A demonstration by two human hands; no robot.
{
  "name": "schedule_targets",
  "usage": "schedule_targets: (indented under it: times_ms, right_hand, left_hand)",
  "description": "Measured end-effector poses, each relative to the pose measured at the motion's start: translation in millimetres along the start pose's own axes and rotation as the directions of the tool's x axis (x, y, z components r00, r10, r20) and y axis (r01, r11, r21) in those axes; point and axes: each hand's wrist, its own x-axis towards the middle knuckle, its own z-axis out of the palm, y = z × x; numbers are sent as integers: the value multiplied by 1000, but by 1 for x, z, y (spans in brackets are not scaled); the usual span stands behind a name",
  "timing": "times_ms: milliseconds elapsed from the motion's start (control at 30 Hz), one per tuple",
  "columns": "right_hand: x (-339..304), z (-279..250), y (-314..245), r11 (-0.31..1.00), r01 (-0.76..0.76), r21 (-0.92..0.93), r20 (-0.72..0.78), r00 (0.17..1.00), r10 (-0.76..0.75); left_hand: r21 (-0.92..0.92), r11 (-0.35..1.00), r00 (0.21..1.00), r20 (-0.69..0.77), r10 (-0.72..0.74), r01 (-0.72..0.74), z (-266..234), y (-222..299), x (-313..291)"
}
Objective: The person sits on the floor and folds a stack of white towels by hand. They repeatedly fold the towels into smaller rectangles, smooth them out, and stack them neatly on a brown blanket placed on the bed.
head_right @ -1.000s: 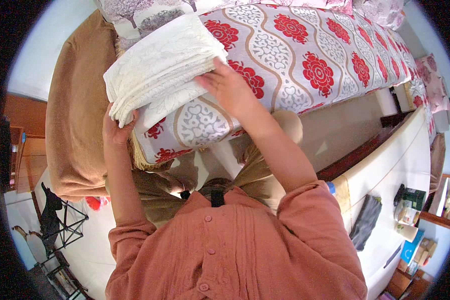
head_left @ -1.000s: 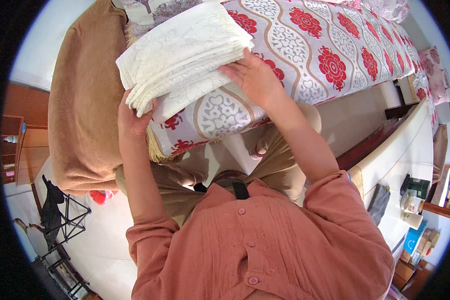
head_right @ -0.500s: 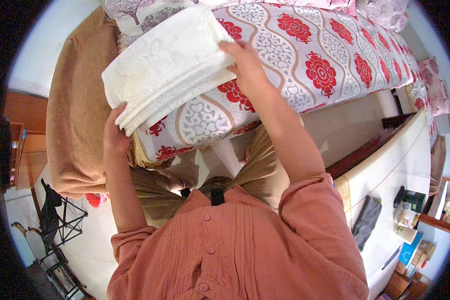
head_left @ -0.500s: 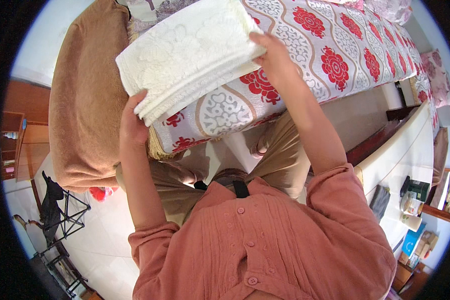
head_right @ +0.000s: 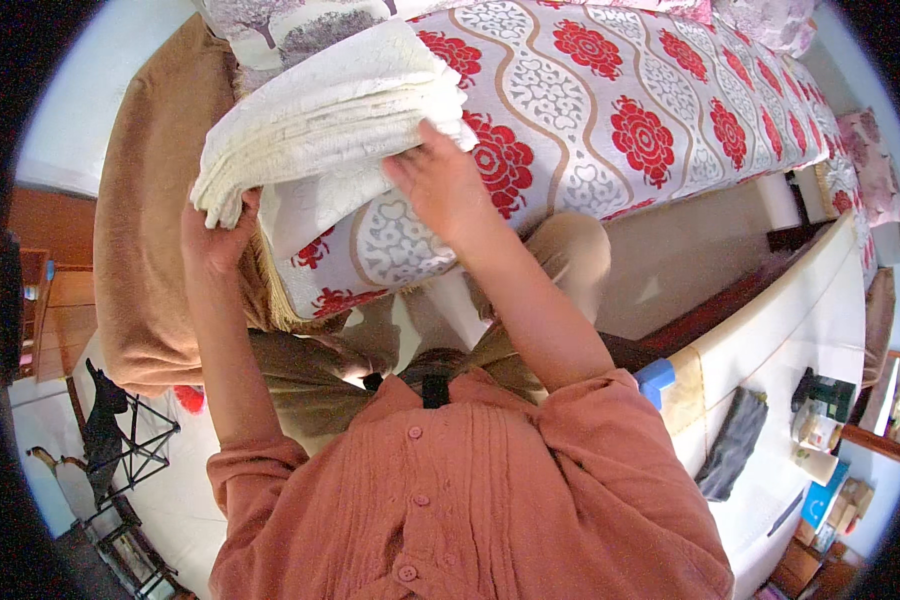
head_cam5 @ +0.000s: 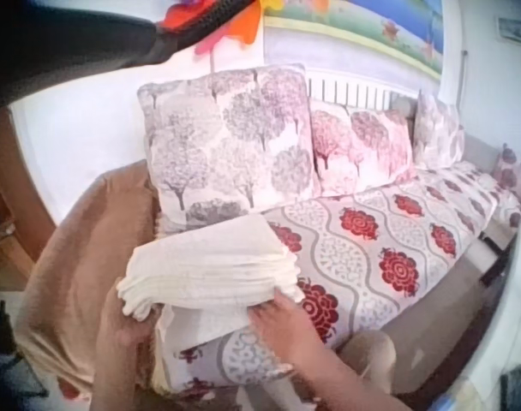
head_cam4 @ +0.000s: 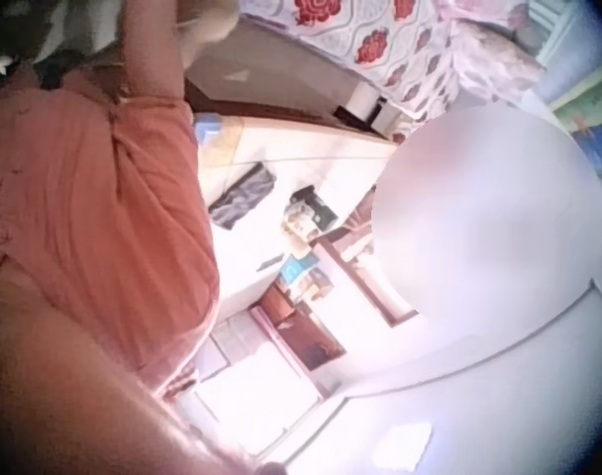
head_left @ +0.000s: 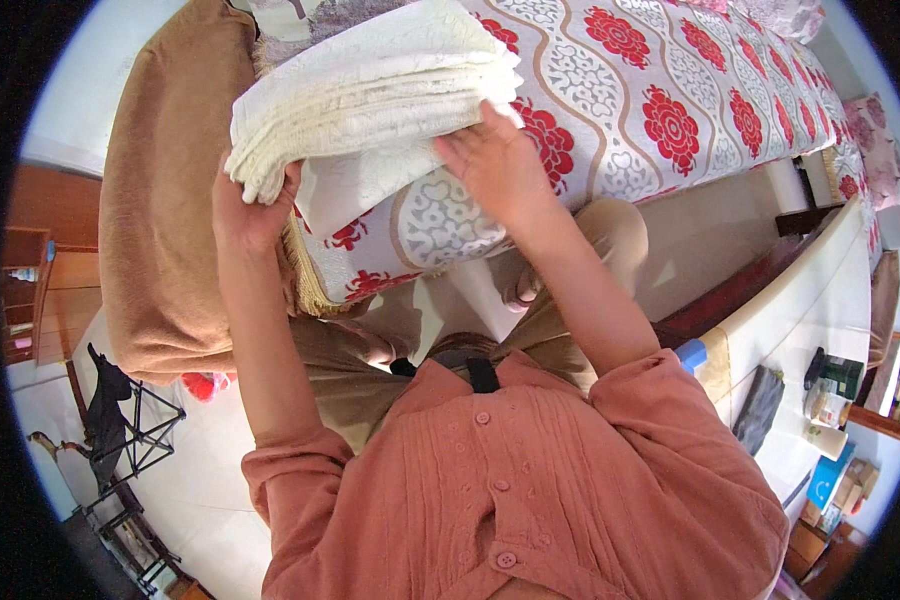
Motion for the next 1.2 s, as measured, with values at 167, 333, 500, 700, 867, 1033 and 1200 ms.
schedule_targets:
  times_ms: [167, 333, 500, 700, 867, 1033, 1200]
  right_hand:
    - [27, -13, -52, 997, 60, -43, 94, 994, -55]
    - [46, -18, -76, 417, 398, -817, 312, 913, -261]
    - [48, -3, -85, 795, 99, -598, -40, 987, -154]
    - [47, -21, -84, 807, 57, -588, -116, 981, -153]
    - [49, -33, -102, 588, 156, -794, -105, 917, -385]
    - [30, 42, -92, -105, 518, -849, 484, 681, -549]
    - [78, 74, -50, -702, 539, -466, 827, 547, -129]
  left_hand:
    - [257, 962, 936, -352, -1, 97, -22, -19, -21]
    - [379, 919, 942, -334, 26, 110, -9, -27, -31]
    - [443, 896, 951, -288, 113, 28, -9, -44, -37]
    - [547, 836, 930, -326, 170, 39, 5, -57, -48]
    - [627, 778, 899, -327, 292, -24, -6, -53, -51]
    - [920, 166, 730, 162, 664, -355, 34, -46, -37]
    - [711, -694, 758, 512, 406, -109, 68, -72, 20]
